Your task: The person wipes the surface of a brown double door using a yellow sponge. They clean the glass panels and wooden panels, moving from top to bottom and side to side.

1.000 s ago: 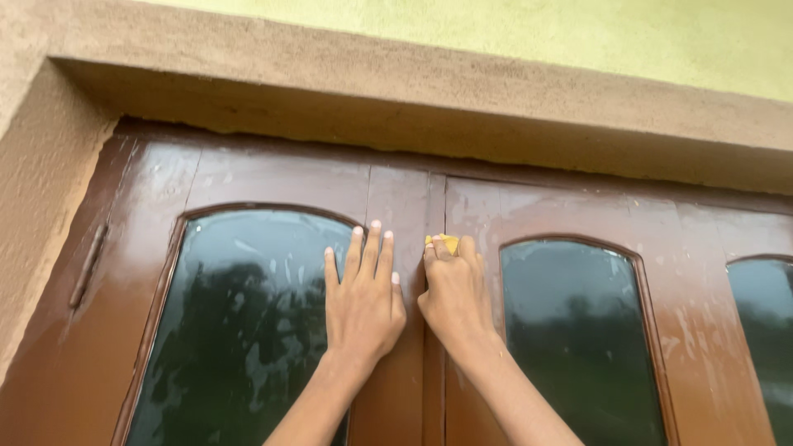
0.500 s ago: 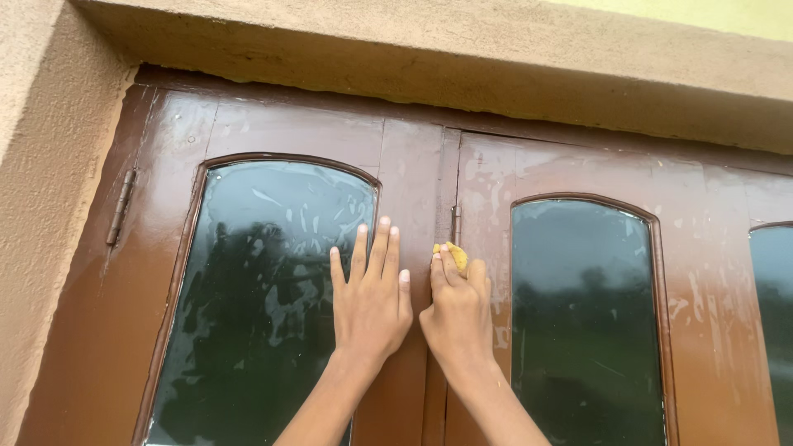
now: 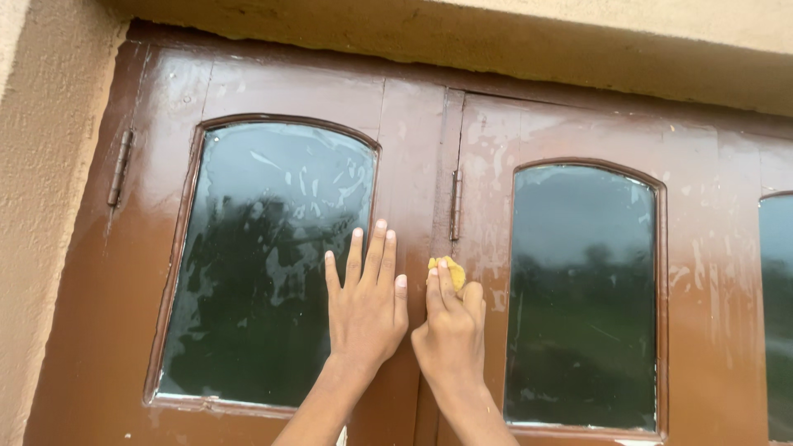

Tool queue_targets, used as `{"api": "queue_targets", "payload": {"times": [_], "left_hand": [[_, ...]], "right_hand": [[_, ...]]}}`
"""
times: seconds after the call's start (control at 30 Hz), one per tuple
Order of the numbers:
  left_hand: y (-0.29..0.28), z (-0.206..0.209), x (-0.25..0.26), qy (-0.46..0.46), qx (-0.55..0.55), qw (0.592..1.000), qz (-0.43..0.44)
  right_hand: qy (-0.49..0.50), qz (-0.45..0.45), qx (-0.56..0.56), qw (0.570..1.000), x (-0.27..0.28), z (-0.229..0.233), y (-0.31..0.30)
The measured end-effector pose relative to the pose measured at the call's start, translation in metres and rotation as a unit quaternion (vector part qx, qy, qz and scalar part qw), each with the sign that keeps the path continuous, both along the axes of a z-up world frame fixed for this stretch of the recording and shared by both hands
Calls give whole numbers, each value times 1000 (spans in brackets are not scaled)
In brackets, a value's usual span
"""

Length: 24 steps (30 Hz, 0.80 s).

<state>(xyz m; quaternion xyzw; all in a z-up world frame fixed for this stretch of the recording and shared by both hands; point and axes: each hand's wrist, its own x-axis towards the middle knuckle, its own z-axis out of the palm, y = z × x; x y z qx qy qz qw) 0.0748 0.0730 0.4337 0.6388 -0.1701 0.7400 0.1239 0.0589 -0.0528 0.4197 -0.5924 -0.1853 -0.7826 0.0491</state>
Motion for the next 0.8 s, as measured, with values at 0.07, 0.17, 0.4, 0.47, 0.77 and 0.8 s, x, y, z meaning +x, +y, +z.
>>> {"api": "queue_targets", "payload": {"times": [0.07, 0.17, 0.4, 0.47, 0.77, 0.8], "left_hand": [[0, -9, -1, 6, 3, 1000, 1], [0, -21, -3, 15, 3, 1000, 2], [-1, -44, -4, 23, 1, 1000, 12], [-1, -52, -5, 29, 3, 1000, 10], [0, -75, -8, 50, 8, 999, 10], [0, -78, -8, 51, 8, 999, 13]], "right_hand": [[13, 12, -1, 1000, -1, -14, -2], [31, 22, -1, 999, -2, -29, -3], [39, 15, 0, 999, -2, -50, -4], [42, 17, 1, 999, -3, -57, -3], [70, 21, -2, 997, -6, -88, -6], [74, 19, -2, 997, -7, -92, -6]]}}
